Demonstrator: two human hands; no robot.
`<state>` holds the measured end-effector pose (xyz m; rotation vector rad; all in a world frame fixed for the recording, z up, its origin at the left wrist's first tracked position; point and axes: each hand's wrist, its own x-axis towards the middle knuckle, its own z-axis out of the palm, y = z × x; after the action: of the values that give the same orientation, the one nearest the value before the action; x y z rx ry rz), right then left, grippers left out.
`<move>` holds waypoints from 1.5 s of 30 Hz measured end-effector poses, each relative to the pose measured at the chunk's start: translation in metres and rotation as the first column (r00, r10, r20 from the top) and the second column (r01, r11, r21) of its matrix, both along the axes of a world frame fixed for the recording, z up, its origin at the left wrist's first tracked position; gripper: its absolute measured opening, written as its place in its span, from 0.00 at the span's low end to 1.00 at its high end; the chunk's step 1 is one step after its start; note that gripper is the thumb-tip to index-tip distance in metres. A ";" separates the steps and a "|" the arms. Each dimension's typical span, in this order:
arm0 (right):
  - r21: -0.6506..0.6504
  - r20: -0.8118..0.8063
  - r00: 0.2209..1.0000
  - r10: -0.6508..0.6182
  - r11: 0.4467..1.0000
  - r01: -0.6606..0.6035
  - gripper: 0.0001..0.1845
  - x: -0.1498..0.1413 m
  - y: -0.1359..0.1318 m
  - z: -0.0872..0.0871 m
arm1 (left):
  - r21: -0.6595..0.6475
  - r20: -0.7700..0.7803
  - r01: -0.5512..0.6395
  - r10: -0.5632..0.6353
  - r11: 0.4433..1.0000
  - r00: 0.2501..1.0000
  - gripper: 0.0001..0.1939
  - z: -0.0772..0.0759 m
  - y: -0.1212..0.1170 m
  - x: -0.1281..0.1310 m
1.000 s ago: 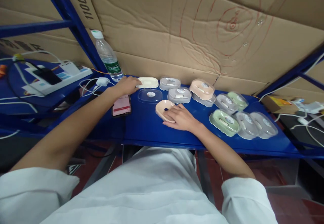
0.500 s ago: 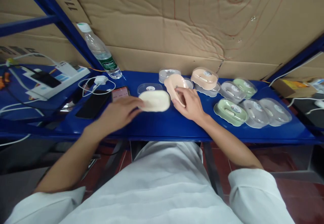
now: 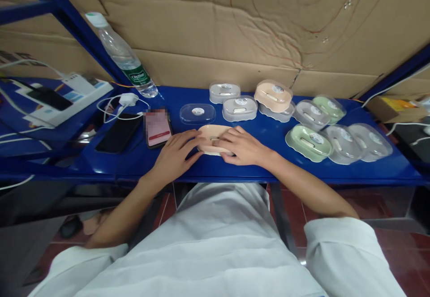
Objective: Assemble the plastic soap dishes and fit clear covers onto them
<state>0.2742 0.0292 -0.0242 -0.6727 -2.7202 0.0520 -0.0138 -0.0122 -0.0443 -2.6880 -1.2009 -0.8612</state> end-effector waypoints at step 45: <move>-0.171 -0.200 0.980 -0.012 0.985 -0.023 0.47 0.012 0.025 -0.012 | -0.038 0.099 0.126 -0.121 0.991 0.988 0.12 0.023 0.025 0.010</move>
<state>0.2863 0.0544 -0.0360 -0.6689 -2.5423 0.3423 -0.0042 0.0127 -0.0215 -2.8117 -1.0929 -1.0032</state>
